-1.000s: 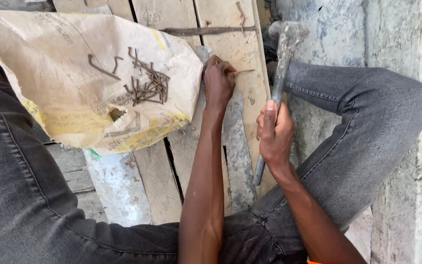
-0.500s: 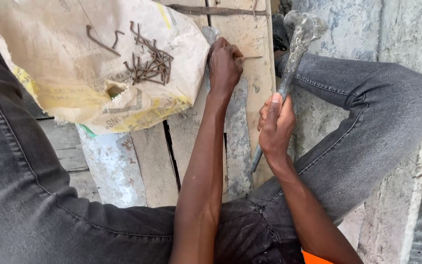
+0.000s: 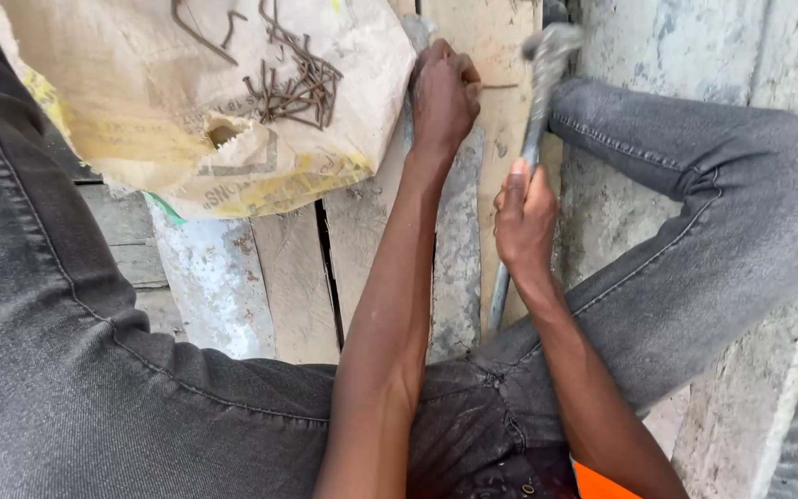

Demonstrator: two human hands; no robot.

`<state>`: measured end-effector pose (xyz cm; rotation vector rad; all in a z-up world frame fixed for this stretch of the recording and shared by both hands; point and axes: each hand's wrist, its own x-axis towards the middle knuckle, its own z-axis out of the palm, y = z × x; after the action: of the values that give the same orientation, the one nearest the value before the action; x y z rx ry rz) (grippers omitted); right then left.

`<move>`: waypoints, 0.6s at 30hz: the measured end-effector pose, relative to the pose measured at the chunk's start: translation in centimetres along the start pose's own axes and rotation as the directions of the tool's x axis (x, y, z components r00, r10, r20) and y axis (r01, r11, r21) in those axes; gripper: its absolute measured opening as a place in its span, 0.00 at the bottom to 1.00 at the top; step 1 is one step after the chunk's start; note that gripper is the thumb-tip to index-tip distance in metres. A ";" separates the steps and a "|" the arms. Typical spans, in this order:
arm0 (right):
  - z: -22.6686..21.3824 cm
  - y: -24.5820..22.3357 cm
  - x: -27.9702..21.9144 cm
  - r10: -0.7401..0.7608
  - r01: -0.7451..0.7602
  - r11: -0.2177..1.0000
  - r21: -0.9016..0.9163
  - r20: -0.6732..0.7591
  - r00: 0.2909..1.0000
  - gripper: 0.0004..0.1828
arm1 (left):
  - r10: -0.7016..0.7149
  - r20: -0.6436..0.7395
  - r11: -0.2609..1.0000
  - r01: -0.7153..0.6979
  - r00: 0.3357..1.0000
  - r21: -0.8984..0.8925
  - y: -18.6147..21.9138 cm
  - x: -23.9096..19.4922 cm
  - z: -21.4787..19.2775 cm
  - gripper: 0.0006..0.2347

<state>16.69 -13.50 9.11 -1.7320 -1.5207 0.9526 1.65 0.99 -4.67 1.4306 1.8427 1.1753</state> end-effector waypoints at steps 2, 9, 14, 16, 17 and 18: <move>0.5 1.7 0.4 0.336 -0.321 0.941 -0.104 0.206 0.919 0.33 | -0.140 0.098 0.989 0.144 0.985 -0.036 1.1 -0.6 -0.4 0.09; -0.3 1.0 -0.4 0.411 -0.426 0.892 0.152 0.123 0.903 0.25 | -0.128 0.262 0.981 0.161 0.956 -0.107 0.5 0.1 -2.0 0.14; -1.2 1.6 -0.1 0.319 -0.321 0.941 0.103 0.041 0.947 0.29 | -0.061 0.238 0.996 0.075 0.969 -0.053 0.3 0.1 -2.5 0.06; -1.3 0.3 -0.2 0.268 -0.271 0.952 0.141 0.037 0.963 0.28 | -0.065 0.204 0.995 0.078 0.977 -0.055 0.8 0.2 -2.4 0.06; -1.4 -0.2 -0.7 0.225 -0.228 0.958 0.174 0.035 0.974 0.27 | -0.080 0.174 0.994 0.091 0.982 -0.056 0.9 -0.4 -2.4 0.06; -1.4 -0.3 -0.8 0.234 -0.237 0.956 0.172 0.037 0.971 0.27 | -0.086 0.180 0.994 0.097 0.980 -0.054 0.7 -0.4 -2.1 0.06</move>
<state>17.68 -14.27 10.23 -1.8070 -1.2169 1.1855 0.36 0.02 -3.04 1.3544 1.7149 1.0167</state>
